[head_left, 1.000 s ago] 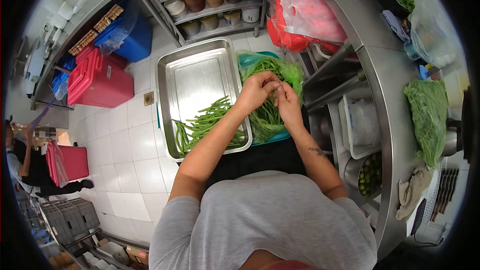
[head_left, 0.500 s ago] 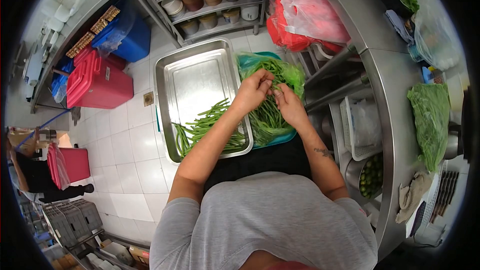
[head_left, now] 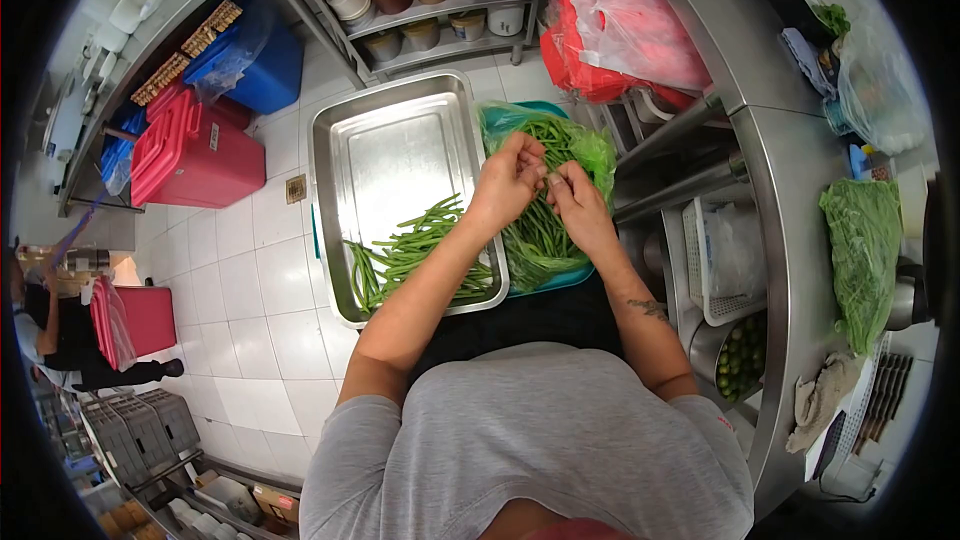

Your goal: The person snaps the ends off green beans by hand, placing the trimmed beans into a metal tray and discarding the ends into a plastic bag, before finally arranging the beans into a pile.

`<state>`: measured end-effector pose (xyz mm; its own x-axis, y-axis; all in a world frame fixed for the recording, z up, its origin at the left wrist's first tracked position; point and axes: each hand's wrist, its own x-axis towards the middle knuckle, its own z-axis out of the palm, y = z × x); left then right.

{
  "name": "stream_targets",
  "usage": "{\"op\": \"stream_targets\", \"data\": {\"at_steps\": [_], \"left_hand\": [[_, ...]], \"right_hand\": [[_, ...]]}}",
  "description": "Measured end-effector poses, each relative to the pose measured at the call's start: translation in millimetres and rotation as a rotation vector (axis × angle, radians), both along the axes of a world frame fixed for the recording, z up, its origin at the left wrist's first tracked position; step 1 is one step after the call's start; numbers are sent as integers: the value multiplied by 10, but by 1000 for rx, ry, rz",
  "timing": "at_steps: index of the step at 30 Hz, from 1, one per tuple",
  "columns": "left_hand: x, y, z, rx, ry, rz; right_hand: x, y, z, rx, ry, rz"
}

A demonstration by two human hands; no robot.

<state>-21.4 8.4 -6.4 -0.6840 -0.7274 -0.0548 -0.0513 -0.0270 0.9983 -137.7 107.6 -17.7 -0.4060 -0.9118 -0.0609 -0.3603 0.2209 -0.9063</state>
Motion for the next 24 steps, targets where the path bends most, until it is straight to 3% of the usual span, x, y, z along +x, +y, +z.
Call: {"op": "stream_targets", "data": {"at_steps": [4, 10, 16, 19, 22, 24], "left_hand": [[33, 5, 6, -14, 22, 20], [92, -20, 34, -435, 22, -96], [166, -54, 38, -943, -174, -289], [161, -84, 69, -1032, -236, -364], [113, -93, 18, -1131, -184, -274], [41, -69, -40, -994, -115, -130]], "right_hand": [[2, 23, 85, 49, 190, 82], [-122, 31, 106, -8, 69, 226], [-144, 122, 367, 70, 399, 297], [-174, 150, 357, 73, 511, 320], [-173, 145, 365, 60, 478, 290], [-82, 102, 256, -23, 276, 151]]}}
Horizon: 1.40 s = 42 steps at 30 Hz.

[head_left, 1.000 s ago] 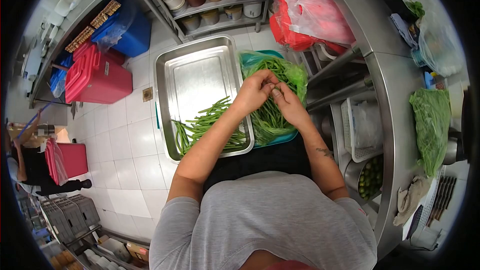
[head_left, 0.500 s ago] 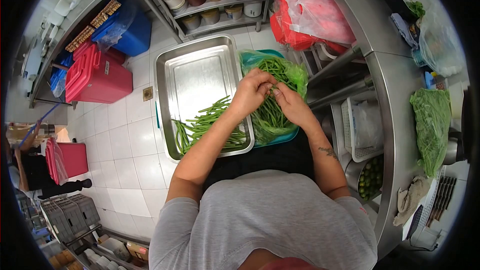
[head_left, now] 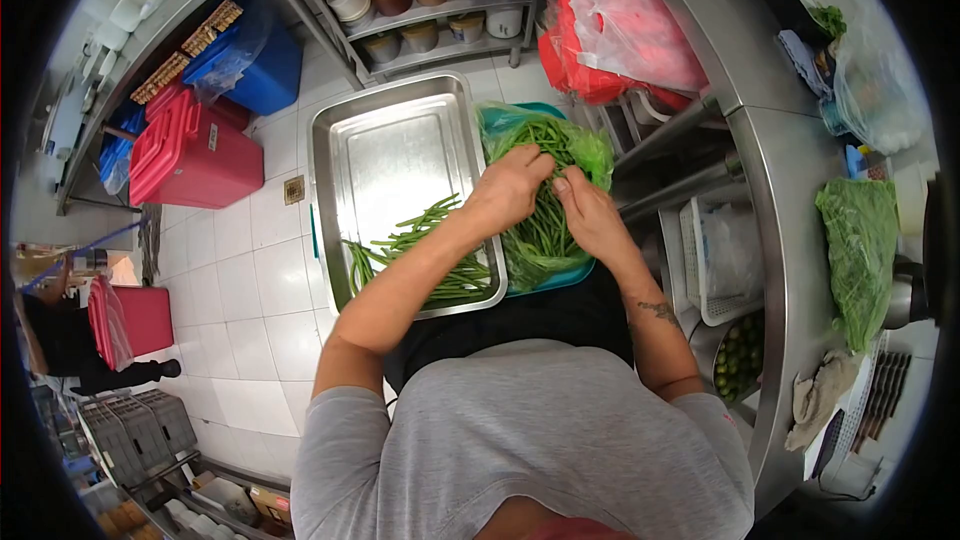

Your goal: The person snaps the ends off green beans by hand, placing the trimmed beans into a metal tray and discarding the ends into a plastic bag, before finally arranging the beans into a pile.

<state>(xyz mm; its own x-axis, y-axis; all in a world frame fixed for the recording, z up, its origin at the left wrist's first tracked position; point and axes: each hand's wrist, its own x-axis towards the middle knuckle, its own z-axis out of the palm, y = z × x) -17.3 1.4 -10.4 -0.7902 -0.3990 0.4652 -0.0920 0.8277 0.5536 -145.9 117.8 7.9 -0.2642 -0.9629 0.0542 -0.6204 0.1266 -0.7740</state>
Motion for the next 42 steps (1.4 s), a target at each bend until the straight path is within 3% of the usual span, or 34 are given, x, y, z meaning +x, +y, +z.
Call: {"op": "stream_targets", "data": {"at_steps": [2, 4, 5, 6, 7, 10, 12, 15, 18, 22, 25, 28, 29, 31, 34, 35, 37, 40, 42], "left_hand": [[-77, 16, -133, 176, 147, 148], [-148, -20, -216, 386, 325, 347], [-132, -81, -259, 554, 278, 369], [-77, -152, -195, 723, 231, 390], [-38, -205, -159, 894, 185, 410], [-20, -164, -301, 433, 155, 194], [5, -168, -263, 245, 59, 122], [50, -118, -149, 337, -53, 241], [114, -68, -155, 473, 3, 161], [210, 7, -133, 912, -130, -181], [149, 86, -155, 1068, -142, -195], [86, 196, -189, 933, -3, -45], [66, 239, -196, 768, 30, 35], [21, 319, -169, 437, 92, 189], [-41, 396, -57, 196, 121, 327], [-53, 395, -135, 231, 137, 365], [-71, 385, -266, 300, 170, 438], [1, 359, -212, 995, 79, 327], [21, 485, -44, 940, 198, 227]], "right_hand": [[198, -50, -160, -57, -328, -136], [330, -11, -231, 134, -634, -52], [371, 17, -244, 232, -785, -8], [389, 43, -154, 241, -1164, -10], [337, 19, -163, 153, -1247, -22], [49, -111, -245, -80, -1559, 33], [-38, -153, -204, -122, -1573, 32], [-121, -198, -160, -179, -1574, 41], [-152, -232, -119, -239, -1594, 52], [-218, -259, -182, -307, -1620, 86], [-218, -268, -179, -320, -1618, 82], [-178, -271, -134, -330, -1576, 60], [-153, -262, -110, -336, -1557, 48], [-9, -253, -15, -403, -1272, 34], [212, -227, -18, -414, -983, 52], [236, -224, -35, -408, -906, 66], [156, -270, -121, -461, -1105, -65], [-15, -258, -159, -543, -1461, -47], [-54, -293, -249, -479, -1600, -17]]}}
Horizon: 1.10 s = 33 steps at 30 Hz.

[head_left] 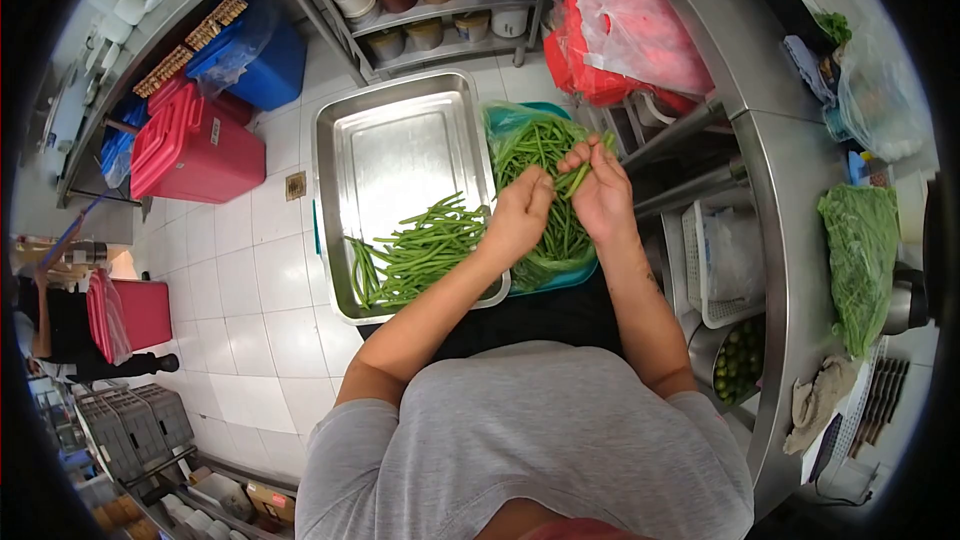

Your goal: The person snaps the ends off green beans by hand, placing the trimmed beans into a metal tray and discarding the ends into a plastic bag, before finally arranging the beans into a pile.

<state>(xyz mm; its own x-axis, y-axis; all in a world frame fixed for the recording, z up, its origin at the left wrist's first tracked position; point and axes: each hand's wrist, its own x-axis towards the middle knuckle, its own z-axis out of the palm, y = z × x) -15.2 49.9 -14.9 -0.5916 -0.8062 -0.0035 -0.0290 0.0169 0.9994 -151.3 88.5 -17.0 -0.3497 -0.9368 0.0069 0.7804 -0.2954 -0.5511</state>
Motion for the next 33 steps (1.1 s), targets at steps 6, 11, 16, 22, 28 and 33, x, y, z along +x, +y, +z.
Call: {"op": "stream_targets", "data": {"at_steps": [6, 11, 16, 22, 28, 33], "left_hand": [[29, 159, 231, -599, 115, -22], [90, -143, -240, -737, -232, 33], [-9, -158, -181, -738, -183, 112], [81, -154, 35, -480, -90, -189], [-24, -160, -115, -635, -191, 46], [-48, -290, -331, -296, -491, 50]], "right_hand": [[93, -100, 157, 78, -36, 127], [147, -92, 186, 68, 236, -37], [172, -102, 187, 101, 292, -218], [20, -83, 121, 186, 208, -288], [198, -67, 169, 142, 286, -311], [353, -29, 316, 128, 381, -378]]}}
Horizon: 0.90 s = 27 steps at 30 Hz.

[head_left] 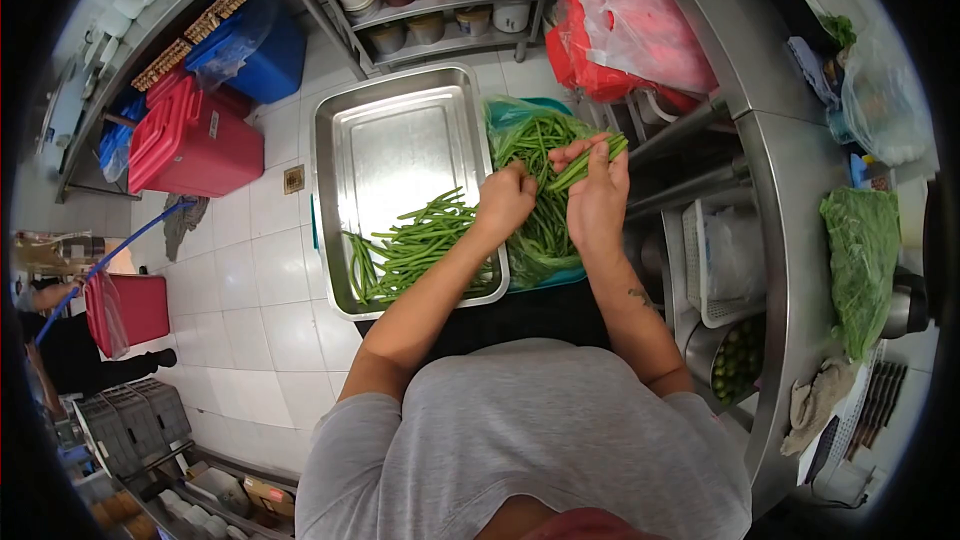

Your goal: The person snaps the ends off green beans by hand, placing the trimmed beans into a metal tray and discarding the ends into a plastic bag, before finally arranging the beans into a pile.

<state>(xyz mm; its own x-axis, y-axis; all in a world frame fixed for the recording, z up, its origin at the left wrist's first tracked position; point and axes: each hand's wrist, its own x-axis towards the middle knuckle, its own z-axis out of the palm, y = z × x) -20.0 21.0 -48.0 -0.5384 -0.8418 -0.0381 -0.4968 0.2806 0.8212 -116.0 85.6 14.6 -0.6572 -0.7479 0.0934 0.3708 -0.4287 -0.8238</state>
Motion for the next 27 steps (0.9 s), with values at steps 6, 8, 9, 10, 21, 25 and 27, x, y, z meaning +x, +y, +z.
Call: {"op": "stream_targets", "data": {"at_steps": [6, 8, 9, 10, 21, 25, 27], "left_hand": [[118, 68, 439, 82, 313, -221], [103, 83, 460, -14, 348, -239], [81, 66, 395, -111, 360, -228], [57, 53, 340, -209, 372, -217], [143, 28, 224, 188, 262, -45], [39, 188, 260, 202, 326, -83], [-28, 201, 186, 240, 392, -37]], "right_hand": [[-191, 2, -127, 47, -94, -3], [-170, -11, -137, 48, -106, -5], [-150, -13, -131, 53, -103, 6], [-121, -10, -123, 58, -100, 16], [-229, -1, -301, 99, -250, -45], [-158, -32, -250, 97, -219, -49], [-75, -48, -197, 105, -183, -76]]}}
